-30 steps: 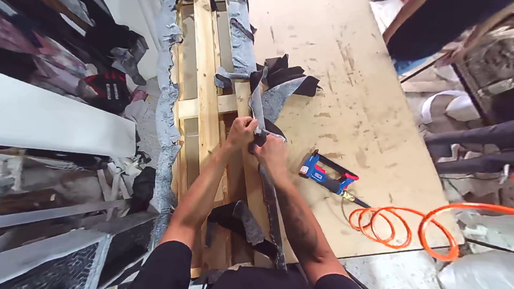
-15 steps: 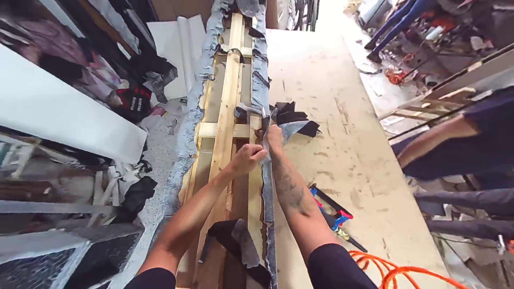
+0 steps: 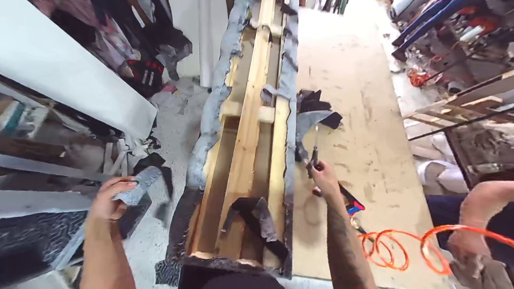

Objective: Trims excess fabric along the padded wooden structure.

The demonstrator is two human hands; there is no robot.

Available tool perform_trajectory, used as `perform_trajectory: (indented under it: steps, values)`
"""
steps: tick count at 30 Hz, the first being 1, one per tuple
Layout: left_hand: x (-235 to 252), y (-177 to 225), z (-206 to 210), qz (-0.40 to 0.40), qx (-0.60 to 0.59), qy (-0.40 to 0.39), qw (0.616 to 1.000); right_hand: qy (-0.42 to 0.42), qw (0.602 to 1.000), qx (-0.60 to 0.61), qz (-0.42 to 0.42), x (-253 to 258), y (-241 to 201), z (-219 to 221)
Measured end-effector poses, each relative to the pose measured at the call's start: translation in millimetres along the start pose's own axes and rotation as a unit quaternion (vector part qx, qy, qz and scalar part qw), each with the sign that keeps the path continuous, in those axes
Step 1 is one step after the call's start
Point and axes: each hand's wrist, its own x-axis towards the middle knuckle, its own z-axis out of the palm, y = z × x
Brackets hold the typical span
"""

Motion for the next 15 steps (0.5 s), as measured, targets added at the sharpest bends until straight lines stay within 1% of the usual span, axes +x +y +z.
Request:
perform_trajectory:
  steps: [1,2,3,4,5,6,8,9,11,12,13,15]
  values:
    - [0,-17,-35,-0.066,0.206,0.03,0.976,0.004,0.999,-0.021,0.027,-20,3,12]
    - [0,-32,-63,-0.147,0.38,-0.009,0.913,0.008,0.997,-0.046,0.054,-38,3,28]
    - [2,-52,-85,-0.212,0.486,-0.053,0.846,0.017,0.995,-0.065,0.075,-53,-1,46]
    - [1,-74,-105,-0.253,0.535,-0.093,0.8,0.034,0.993,-0.074,0.089,-64,-8,67]
    - [2,-94,-123,-0.257,0.551,-0.119,0.785,0.06,0.99,-0.081,0.103,-69,-16,86]
    - [10,-113,-138,-0.238,0.546,-0.142,0.79,0.1,0.984,-0.088,0.115,-71,-24,103]
    - [28,-146,-163,-0.214,0.488,-0.211,0.819,0.184,0.965,-0.117,0.147,-75,-23,124]
    - [26,-159,-173,-0.216,0.466,-0.265,0.816,0.215,0.952,-0.141,0.164,-81,-21,129]
    - [23,-161,-188,-0.19,0.48,-0.371,0.772,0.254,0.937,-0.167,0.169,-80,-31,133]
    - [25,-155,-194,-0.166,0.49,-0.407,0.753,0.267,0.934,-0.171,0.167,-78,-37,134]
    - [27,-146,-200,-0.148,0.483,-0.429,0.749,0.278,0.93,-0.169,0.171,-77,-42,136]
    - [30,-127,-217,-0.144,0.431,-0.458,0.764,0.297,0.918,-0.165,0.204,-77,-42,144]
